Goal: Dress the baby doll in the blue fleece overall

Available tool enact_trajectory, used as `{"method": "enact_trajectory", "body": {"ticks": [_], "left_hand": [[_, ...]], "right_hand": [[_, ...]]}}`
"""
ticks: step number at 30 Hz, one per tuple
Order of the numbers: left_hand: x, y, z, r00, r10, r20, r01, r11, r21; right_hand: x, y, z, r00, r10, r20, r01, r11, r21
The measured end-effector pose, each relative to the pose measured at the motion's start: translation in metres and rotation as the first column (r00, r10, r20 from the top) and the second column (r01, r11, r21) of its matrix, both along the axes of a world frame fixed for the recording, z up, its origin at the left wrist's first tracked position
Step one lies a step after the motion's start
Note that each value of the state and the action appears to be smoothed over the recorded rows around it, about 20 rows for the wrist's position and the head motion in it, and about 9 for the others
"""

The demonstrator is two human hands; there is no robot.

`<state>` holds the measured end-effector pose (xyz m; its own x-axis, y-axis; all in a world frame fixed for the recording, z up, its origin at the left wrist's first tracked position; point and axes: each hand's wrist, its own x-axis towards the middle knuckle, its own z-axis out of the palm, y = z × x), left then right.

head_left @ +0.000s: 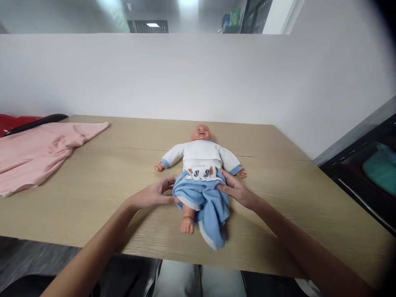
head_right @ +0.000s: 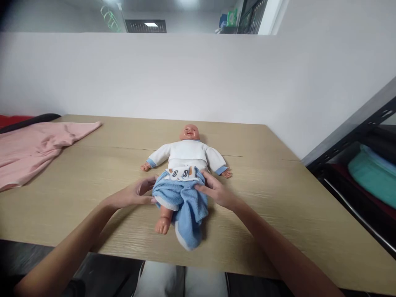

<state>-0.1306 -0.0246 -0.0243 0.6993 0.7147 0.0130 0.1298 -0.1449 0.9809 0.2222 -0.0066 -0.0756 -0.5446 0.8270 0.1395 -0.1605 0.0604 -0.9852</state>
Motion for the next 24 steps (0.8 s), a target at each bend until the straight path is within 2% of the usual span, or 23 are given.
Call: {"method": "enact_trajectory", "body": {"ticks": [2, 4, 7, 9, 11, 13, 15, 19, 22, 24], "left_hand": [[-0.002, 0.002, 0.001, 0.999, 0.032, 0.014, -0.032, 0.999, 0.012], [0.001, 0.003, 0.008, 0.993, 0.117, -0.021, -0.115, 0.991, 0.075], [0.02, 0.004, 0.03, 0.955, 0.246, -0.165, -0.188, 0.933, 0.307], [0.038, 0.007, 0.047, 0.934, 0.258, -0.249, -0.123, 0.882, 0.455], [0.057, 0.015, 0.062, 0.925, 0.195, -0.325, 0.0, 0.858, 0.513], [0.072, 0.028, 0.072, 0.912, 0.043, -0.408, 0.154, 0.886, 0.438], [0.084, 0.045, 0.075, 0.893, -0.108, -0.437, 0.253, 0.923, 0.29], [0.097, 0.072, 0.069, 0.927, -0.252, -0.277, 0.273, 0.961, 0.039], [0.105, 0.08, 0.064, 0.925, -0.341, -0.168, 0.329, 0.939, -0.095], [0.109, 0.081, 0.061, 0.925, -0.367, -0.1, 0.346, 0.921, -0.181]], "right_hand": [[0.003, 0.0, -0.004, 0.999, -0.014, -0.05, 0.01, 0.996, -0.086], [0.004, -0.002, -0.006, 0.993, -0.036, -0.114, 0.016, 0.985, -0.17], [0.001, -0.005, -0.009, 0.986, -0.054, -0.156, 0.013, 0.967, -0.253], [0.001, -0.006, -0.013, 0.988, -0.04, -0.149, 0.0, 0.966, -0.258], [0.003, -0.006, -0.016, 0.992, -0.028, -0.12, -0.001, 0.973, -0.233], [0.009, -0.005, -0.012, 0.998, -0.009, -0.057, -0.001, 0.986, -0.166], [0.016, -0.005, -0.001, 0.999, 0.022, 0.045, -0.019, 0.997, -0.07], [0.034, -0.005, 0.03, 0.967, 0.075, 0.244, -0.092, 0.994, 0.057], [0.044, -0.005, 0.037, 0.933, 0.147, 0.328, -0.174, 0.983, 0.055], [0.049, -0.005, 0.031, 0.943, 0.202, 0.265, -0.202, 0.979, -0.03]]}}
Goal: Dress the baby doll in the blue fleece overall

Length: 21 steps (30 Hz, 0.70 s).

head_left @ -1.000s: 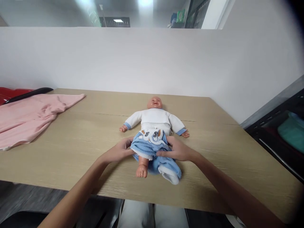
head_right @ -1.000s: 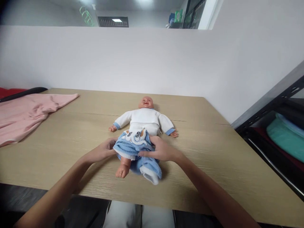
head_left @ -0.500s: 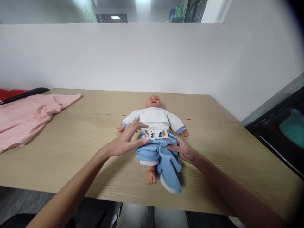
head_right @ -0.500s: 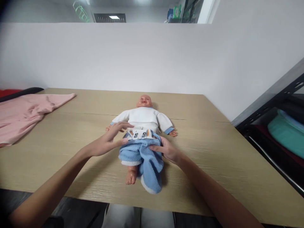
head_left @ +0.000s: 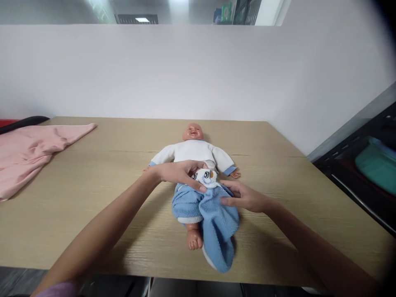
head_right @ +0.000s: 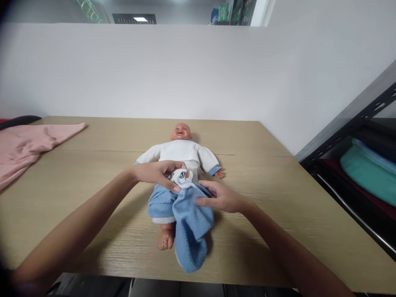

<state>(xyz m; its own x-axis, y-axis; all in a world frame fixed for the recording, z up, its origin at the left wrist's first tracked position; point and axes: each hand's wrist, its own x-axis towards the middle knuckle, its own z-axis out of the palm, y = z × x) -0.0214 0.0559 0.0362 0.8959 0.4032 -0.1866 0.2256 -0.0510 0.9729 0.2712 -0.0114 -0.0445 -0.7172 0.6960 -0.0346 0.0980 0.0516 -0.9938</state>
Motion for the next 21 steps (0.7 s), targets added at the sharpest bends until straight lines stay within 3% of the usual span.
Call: {"method": "enact_trajectory", "body": {"ticks": [2, 6, 9, 13, 16, 18, 21], "left_hand": [[0.004, -0.001, -0.003, 0.999, -0.028, 0.016, 0.029, 0.998, -0.052], [0.007, -0.003, -0.009, 0.988, -0.141, -0.069, 0.148, 0.984, 0.097], [0.007, -0.003, -0.011, 0.99, -0.143, -0.012, 0.144, 0.979, 0.148], [0.011, -0.004, -0.011, 0.994, -0.097, 0.041, 0.087, 0.978, 0.19], [0.017, -0.009, -0.01, 0.992, -0.128, 0.019, 0.121, 0.97, 0.209], [0.02, -0.012, -0.009, 0.977, -0.211, -0.009, 0.21, 0.964, 0.166], [0.02, -0.013, -0.01, 0.958, -0.278, -0.071, 0.285, 0.951, 0.123]], "right_hand": [[0.003, -0.001, -0.008, 0.991, -0.044, -0.124, 0.026, 0.989, -0.145], [0.005, -0.005, -0.014, 0.932, -0.217, -0.289, 0.119, 0.939, -0.322], [0.005, -0.007, -0.007, 0.925, -0.23, -0.302, 0.136, 0.944, -0.3], [0.011, -0.01, 0.004, 0.991, 0.026, -0.133, -0.045, 0.989, -0.139], [0.022, -0.014, 0.006, 0.986, 0.16, -0.056, -0.168, 0.969, -0.183], [0.029, -0.016, 0.004, 0.987, 0.109, -0.119, -0.133, 0.967, -0.217], [0.035, -0.015, -0.003, 0.972, -0.115, -0.206, 0.076, 0.98, -0.186]]}}
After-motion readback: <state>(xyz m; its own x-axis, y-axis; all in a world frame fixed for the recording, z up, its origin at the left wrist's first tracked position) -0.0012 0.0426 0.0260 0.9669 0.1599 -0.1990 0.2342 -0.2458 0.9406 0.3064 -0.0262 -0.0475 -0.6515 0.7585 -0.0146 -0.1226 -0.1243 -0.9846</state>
